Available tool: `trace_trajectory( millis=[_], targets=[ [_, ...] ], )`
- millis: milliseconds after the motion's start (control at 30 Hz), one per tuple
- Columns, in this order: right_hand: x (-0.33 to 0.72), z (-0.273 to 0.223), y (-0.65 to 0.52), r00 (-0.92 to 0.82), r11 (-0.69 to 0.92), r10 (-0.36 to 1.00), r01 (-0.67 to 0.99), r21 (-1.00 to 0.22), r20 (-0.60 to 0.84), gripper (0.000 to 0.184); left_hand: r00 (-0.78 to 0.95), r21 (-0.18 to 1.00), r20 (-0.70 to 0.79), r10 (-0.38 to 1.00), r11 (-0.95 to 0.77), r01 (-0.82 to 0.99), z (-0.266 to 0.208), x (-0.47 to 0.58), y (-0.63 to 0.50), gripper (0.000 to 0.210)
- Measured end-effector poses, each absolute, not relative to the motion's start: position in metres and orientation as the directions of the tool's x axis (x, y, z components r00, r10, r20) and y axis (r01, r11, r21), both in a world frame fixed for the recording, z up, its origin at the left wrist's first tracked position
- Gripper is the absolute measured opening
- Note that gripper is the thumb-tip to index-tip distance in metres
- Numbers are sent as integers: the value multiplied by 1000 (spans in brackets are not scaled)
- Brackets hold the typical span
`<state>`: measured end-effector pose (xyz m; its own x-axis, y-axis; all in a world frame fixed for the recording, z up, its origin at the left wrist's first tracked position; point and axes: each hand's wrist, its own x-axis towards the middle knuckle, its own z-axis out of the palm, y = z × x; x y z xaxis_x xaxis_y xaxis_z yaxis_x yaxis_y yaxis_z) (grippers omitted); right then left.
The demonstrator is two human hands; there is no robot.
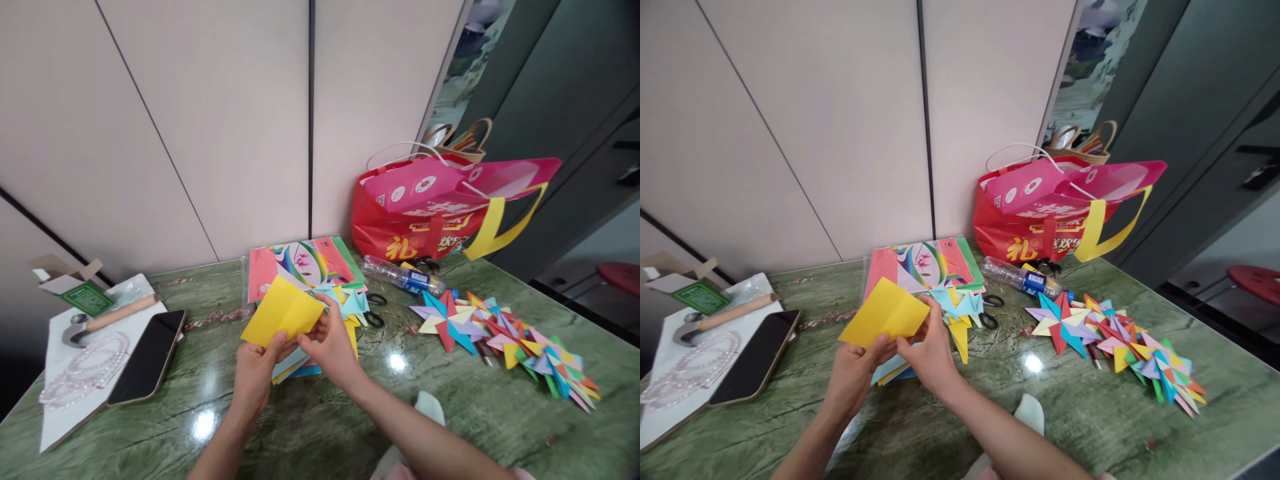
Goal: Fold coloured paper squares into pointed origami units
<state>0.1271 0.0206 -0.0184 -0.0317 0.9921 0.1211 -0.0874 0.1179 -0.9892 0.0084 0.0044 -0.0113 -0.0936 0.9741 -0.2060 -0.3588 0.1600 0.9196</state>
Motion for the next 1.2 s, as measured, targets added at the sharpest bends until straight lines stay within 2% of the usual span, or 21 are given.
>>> trace_trajectory(
  millis=[167,300,467,600,733,833,967,1033,1200],
  targets=[
    [128,-19,22,-49,111,992,-147,-983,120,63,-134,930,-171,976,115,-348,-14,6,6,37],
    [127,-18,22,-54,55,996,-176,-983,65,60,-253,994,-75,965,53,-91,-15,1,7,25],
    [124,-14,20,-176,-176,977,-345,-922,-120,53,-308,978,4,951,61,200,-9,3,3,44],
    [122,-12,19,-149,-224,973,-384,-896,-179,52,-324,968,41,945,42,246,-3,8,-1,49],
    [121,-11,20,-136,-196,979,-406,-893,-154,44,-317,963,63,946,25,267,-5,6,0,45],
    [123,-9,20,-136,-192,979,-406,-894,-149,41,-354,980,13,935,59,192,-11,3,3,43],
    [125,-7,20,-191,-214,970,-397,-893,-148,37,-242,986,-70,968,31,-162,-13,0,9,24],
    [126,-7,21,-231,-222,963,-391,-893,-138,37,-170,960,-94,981,45,-276,-11,-1,10,34],
    [138,-11,31,-381,-260,916,-322,-910,-126,42,-152,960,-121,981,77,-269,-10,-10,13,39]
  ],
)
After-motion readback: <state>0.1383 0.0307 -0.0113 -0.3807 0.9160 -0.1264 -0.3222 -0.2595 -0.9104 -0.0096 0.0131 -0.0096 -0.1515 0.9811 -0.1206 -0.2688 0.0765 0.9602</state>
